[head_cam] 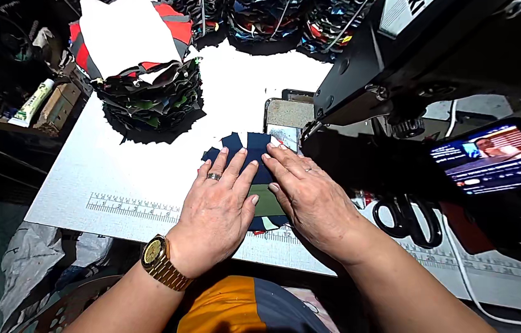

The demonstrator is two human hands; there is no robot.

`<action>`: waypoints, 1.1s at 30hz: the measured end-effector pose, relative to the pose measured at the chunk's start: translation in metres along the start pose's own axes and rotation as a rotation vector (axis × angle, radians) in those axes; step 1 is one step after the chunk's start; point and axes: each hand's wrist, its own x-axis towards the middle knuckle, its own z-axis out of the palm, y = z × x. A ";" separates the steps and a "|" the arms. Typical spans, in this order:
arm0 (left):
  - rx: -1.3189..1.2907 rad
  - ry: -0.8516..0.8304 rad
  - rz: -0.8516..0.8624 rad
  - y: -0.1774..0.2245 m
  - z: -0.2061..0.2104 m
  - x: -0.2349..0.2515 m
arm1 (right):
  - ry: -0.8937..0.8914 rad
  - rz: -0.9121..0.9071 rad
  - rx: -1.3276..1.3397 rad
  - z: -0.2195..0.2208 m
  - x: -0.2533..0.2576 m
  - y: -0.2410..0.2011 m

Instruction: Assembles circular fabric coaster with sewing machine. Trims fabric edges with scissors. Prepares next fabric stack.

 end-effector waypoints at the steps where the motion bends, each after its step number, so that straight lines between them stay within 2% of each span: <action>1: 0.008 -0.008 -0.021 0.000 -0.001 0.000 | -0.002 0.003 0.001 0.000 0.000 0.000; 8: 0.056 -0.045 -0.138 -0.004 -0.009 0.001 | 0.022 0.025 0.020 0.000 -0.001 0.003; 15: 0.092 -0.095 -0.188 -0.014 -0.011 0.000 | -0.036 0.036 0.006 -0.003 -0.003 0.005; 21: 0.037 0.003 -0.106 -0.012 -0.015 0.000 | -0.001 0.025 0.029 -0.009 0.001 -0.001; 28: 0.035 -0.078 -0.088 -0.018 -0.006 0.000 | -0.136 0.007 0.007 -0.001 -0.001 -0.003; 31: 0.002 -0.082 -0.075 -0.021 -0.010 -0.002 | -0.145 0.019 0.141 -0.007 -0.003 0.002; 33: -0.026 -0.053 -0.073 -0.026 -0.014 -0.004 | -0.076 0.030 0.248 -0.015 -0.009 0.005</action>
